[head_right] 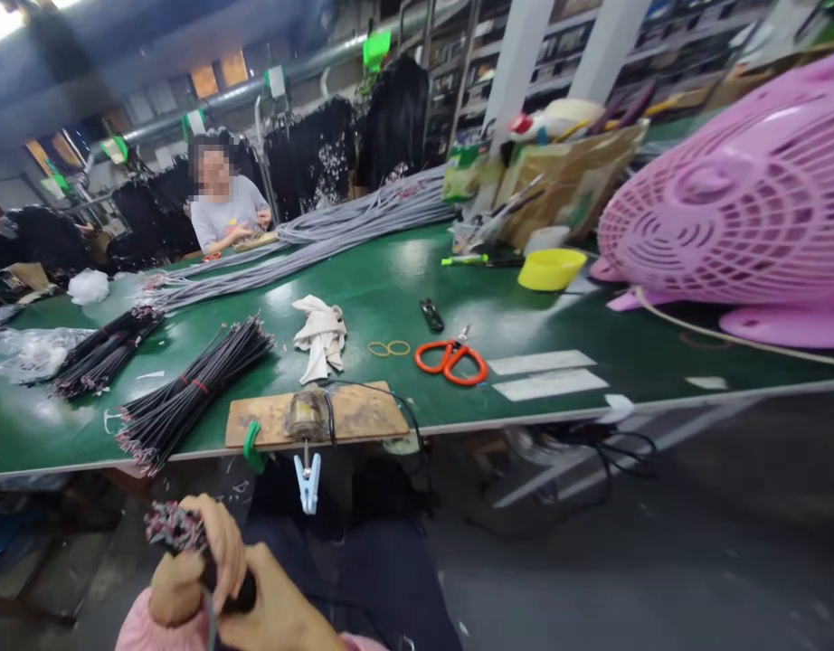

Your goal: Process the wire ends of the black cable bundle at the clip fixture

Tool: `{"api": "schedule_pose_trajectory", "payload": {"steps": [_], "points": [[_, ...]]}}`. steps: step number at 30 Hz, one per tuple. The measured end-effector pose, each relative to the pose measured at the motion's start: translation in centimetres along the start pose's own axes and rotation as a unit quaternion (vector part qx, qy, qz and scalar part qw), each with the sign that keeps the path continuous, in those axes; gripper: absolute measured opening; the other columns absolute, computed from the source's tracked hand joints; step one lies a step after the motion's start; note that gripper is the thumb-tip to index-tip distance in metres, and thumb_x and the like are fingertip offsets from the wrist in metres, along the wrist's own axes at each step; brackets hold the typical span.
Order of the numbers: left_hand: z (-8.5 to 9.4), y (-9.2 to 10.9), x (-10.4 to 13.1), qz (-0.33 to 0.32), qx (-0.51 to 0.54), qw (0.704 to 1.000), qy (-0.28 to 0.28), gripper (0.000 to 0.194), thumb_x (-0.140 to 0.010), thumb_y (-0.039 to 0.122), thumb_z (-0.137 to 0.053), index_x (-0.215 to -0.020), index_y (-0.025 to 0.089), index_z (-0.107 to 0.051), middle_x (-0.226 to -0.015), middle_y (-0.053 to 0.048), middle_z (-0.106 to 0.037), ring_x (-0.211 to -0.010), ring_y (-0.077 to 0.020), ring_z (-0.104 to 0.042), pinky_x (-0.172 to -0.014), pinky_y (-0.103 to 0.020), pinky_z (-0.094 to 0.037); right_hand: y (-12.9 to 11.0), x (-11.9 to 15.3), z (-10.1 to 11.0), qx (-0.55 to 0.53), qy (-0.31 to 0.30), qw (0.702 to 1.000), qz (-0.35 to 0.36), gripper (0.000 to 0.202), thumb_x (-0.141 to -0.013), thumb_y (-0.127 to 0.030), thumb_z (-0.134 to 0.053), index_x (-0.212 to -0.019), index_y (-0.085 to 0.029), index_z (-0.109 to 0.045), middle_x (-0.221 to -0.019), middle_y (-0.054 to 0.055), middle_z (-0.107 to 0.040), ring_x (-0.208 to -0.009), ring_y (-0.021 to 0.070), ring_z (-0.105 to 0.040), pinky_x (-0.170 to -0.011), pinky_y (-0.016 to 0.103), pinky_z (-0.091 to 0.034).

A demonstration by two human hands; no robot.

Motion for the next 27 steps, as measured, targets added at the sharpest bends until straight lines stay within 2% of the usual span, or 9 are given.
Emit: {"api": "schedule_pose_trajectory", "payload": {"steps": [2, 4, 6, 10, 14, 17, 20, 23, 27], "points": [[-1.0, 0.0, -0.4, 0.025, -0.019, 0.997, 0.074, 0.047, -0.065, 0.062, -0.079, -0.066, 0.018, -0.062, -0.047, -0.001, -0.060, -0.032, -0.0102, -0.050, -0.038, -0.024, -0.047, -0.4, 0.4, 0.7, -0.028, 0.030, 0.999, -0.028, 0.003, -0.070, -0.018, -0.064, -0.073, -0.017, -0.064, -0.060, -0.002, -0.057, -0.055, 0.0130, -0.055, -0.053, 0.023, -0.049], [-1.8, -0.2, -0.9, 0.044, -0.043, 0.992, 0.111, 0.045, -0.065, 0.057, -0.082, -0.072, 0.017, -0.063, -0.054, -0.002, -0.066, -0.043, -0.0130, -0.060, -0.051, -0.026, -0.055, -0.5, 0.6, 1.2, -0.035, 0.095, 0.994, -0.039, 0.013, -0.069, -0.014, -0.063, -0.081, -0.018, -0.064, -0.065, -0.001, -0.061, -0.060, 0.0143, -0.057, -0.057, 0.024, -0.052], [-2.3, -0.6, -1.2, 0.053, -0.060, 0.987, 0.141, 0.042, -0.066, 0.053, -0.082, -0.073, 0.016, -0.064, -0.059, -0.003, -0.069, -0.049, -0.0138, -0.064, -0.055, -0.026, -0.056, -0.4, 0.9, 1.3, -0.039, 0.119, 0.990, -0.058, 0.020, -0.068, -0.012, -0.063, -0.087, -0.017, -0.064, -0.072, 0.000, -0.065, -0.065, 0.0150, -0.060, -0.062, 0.025, -0.054], [-2.6, -1.3, -1.1, 0.074, -0.081, 0.978, 0.178, 0.032, -0.066, 0.041, -0.083, -0.072, 0.016, -0.063, -0.058, 0.000, -0.068, -0.049, -0.0121, -0.062, -0.054, -0.022, -0.054, -0.3, 1.5, 1.6, -0.027, 0.088, 0.990, -0.110, 0.029, -0.071, -0.013, -0.067, -0.099, -0.015, -0.063, -0.085, 0.002, -0.071, -0.073, 0.0173, -0.066, -0.066, 0.027, -0.055], [-2.2, -1.2, -1.0, 0.073, -0.111, 0.970, 0.204, 0.024, -0.066, 0.032, -0.083, -0.071, 0.016, -0.065, -0.061, 0.000, -0.068, -0.054, -0.0118, -0.063, -0.057, -0.022, -0.054, -1.8, 1.9, 3.1, 0.036, 0.059, 0.994, -0.087, 0.035, -0.073, -0.017, -0.075, -0.106, -0.014, -0.065, -0.104, 0.009, -0.073, -0.096, 0.0240, -0.069, -0.086, 0.035, -0.055], [-1.7, -0.7, -1.0, 0.048, -0.136, 0.971, 0.192, 0.020, -0.069, 0.032, -0.081, -0.072, 0.017, -0.068, -0.059, 0.001, -0.066, -0.052, -0.0127, -0.062, -0.055, -0.023, -0.053, -3.6, 2.5, 4.8, 0.102, 0.072, 0.991, -0.046, 0.034, -0.076, -0.022, -0.077, -0.108, -0.016, -0.067, -0.107, 0.010, -0.072, -0.100, 0.0238, -0.068, -0.091, 0.036, -0.054], [-1.7, -0.1, -1.1, 0.011, -0.184, 0.972, 0.149, 0.014, -0.073, 0.030, -0.079, -0.069, 0.018, -0.071, -0.057, 0.001, -0.066, -0.053, -0.0141, -0.063, -0.056, -0.025, -0.054, -5.7, 3.5, 6.3, 0.143, 0.191, 0.970, 0.039, 0.010, -0.090, -0.020, -0.062, -0.097, -0.017, -0.069, -0.087, 0.006, -0.072, -0.080, 0.0170, -0.068, -0.075, 0.028, -0.056], [-2.1, 0.0, -0.9, -0.011, -0.242, 0.963, 0.120, 0.009, -0.073, 0.025, -0.078, -0.067, 0.019, -0.075, -0.058, 0.000, -0.068, -0.052, -0.0143, -0.064, -0.055, -0.024, -0.053, -7.4, 4.3, 6.9, 0.180, 0.299, 0.928, 0.126, 0.013, -0.093, -0.016, -0.057, -0.087, -0.019, -0.068, -0.075, 0.003, -0.070, -0.068, 0.0147, -0.065, -0.068, 0.027, -0.054], [-3.0, -0.1, -0.6, -0.029, -0.273, 0.957, 0.096, 0.005, -0.070, 0.021, -0.080, -0.066, 0.020, -0.076, -0.060, -0.002, -0.071, -0.052, -0.0148, -0.065, -0.052, -0.023, -0.052, -8.3, 4.6, 7.1, 0.188, 0.332, 0.911, 0.157, 0.010, -0.091, -0.012, -0.061, -0.092, -0.018, -0.069, -0.078, 0.003, -0.072, -0.066, 0.0134, -0.065, -0.067, 0.026, -0.053]]}}
Point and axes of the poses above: each hand's wrist, its own x-axis away from the middle knuckle, its own z-axis out of the back of the hand, y = z × x, the point moved 1 cm from there along -x, towards the middle knuckle
